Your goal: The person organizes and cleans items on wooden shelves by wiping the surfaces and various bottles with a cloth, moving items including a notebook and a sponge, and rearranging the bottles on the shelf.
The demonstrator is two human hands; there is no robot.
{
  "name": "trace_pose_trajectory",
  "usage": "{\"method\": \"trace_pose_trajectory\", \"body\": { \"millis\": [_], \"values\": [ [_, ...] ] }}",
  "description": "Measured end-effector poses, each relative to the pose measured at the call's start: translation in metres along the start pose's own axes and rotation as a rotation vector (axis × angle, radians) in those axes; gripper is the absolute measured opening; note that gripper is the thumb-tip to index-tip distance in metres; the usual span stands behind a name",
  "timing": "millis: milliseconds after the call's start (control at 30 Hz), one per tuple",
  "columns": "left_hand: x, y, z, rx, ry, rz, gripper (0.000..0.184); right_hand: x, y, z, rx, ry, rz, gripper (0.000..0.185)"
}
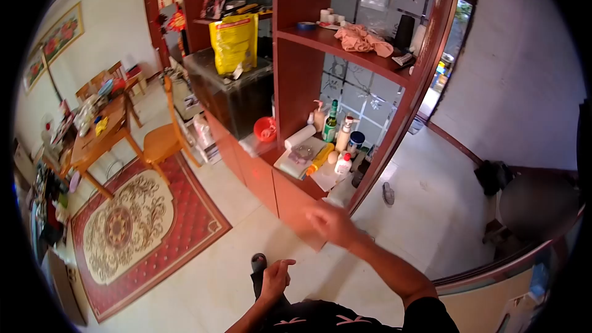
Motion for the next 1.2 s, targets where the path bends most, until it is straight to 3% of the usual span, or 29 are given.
{"method": "trace_pose_trajectory", "body": {
  "millis": [67,100,233,367,467,567,600,633,700,767,833,900,967,1000,1033,1100,1200],
  "values": [
    [0.002,-0.010,0.036,-0.013,-0.054,-0.080,0.031,0.030,-0.024,-0.028,0.071,0.114,0.132,0.020],
    [-0.016,-0.061,0.057,-0.048,-0.009,-0.160,0.031,0.049,-0.083,-0.031,0.163,0.292,0.158,0.021],
    [0.020,-0.130,0.154,-0.263,-0.140,-0.365,0.028,0.101,-0.212,-0.080,0.349,0.648,0.474,0.031],
    [0.033,-0.175,0.242,-0.446,-0.158,-0.456,0.024,0.135,-0.298,-0.020,0.007,1.047,0.421,0.039],
    [0.044,-0.196,0.303,-0.596,-0.157,-0.492,0.024,0.148,-0.310,0.027,-0.323,1.104,0.330,0.044],
    [0.046,-0.217,0.361,-0.660,-0.123,-0.449,0.025,0.141,-0.308,0.015,-0.288,1.090,0.314,0.046],
    [0.046,-0.222,0.383,-0.680,-0.065,-0.443,0.025,0.133,-0.307,0.003,-0.041,1.075,0.342,0.047],
    [0.042,-0.226,0.408,-0.709,-0.001,-0.438,0.026,0.134,-0.306,0.000,-0.021,1.020,0.340,0.046],
    [0.032,-0.217,0.469,-0.970,0.023,-0.381,0.033,0.130,-0.310,-0.014,0.026,0.907,0.351,0.043],
    [0.015,-0.218,0.504,-0.934,0.072,-0.411,0.042,0.132,-0.306,-0.018,-0.080,0.682,0.530,0.031],
    [-0.007,-0.222,0.530,-0.893,0.268,-0.484,0.050,0.125,-0.307,-0.021,-0.034,0.520,0.707,0.032],
    [-0.030,-0.209,0.540,-0.814,0.503,-0.655,0.065,0.084,-0.305,-0.059,0.374,0.551,0.511,0.035],
    [-0.024,-0.220,0.546,-0.948,0.691,-0.555,0.056,0.063,-0.299,-0.046,0.130,0.224,0.255,0.041],
    [-0.021,-0.233,0.543,-0.818,0.698,-0.589,0.053,0.063,-0.288,-0.056,0.160,0.314,0.192,0.046],
    [-0.017,-0.243,0.549,-0.814,0.743,-0.613,0.051,0.077,-0.278,-0.063,0.133,0.475,0.216,0.046],
    [-0.002,-0.239,0.573,-1.051,0.576,-0.413,0.051,0.106,-0.253,-0.076,0.066,0.788,0.253,0.047],
    [-0.007,-0.242,0.594,-1.313,0.040,-0.285,0.050,0.140,-0.219,-0.073,-0.141,1.012,0.318,0.044]
  ]
}}
Point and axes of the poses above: each hand's wrist, its own y-axis away from the middle knuckle, its own x-axis out of the back of the hand, z = x × y, the point moved 9 cm from there along -y, towards the middle knuckle
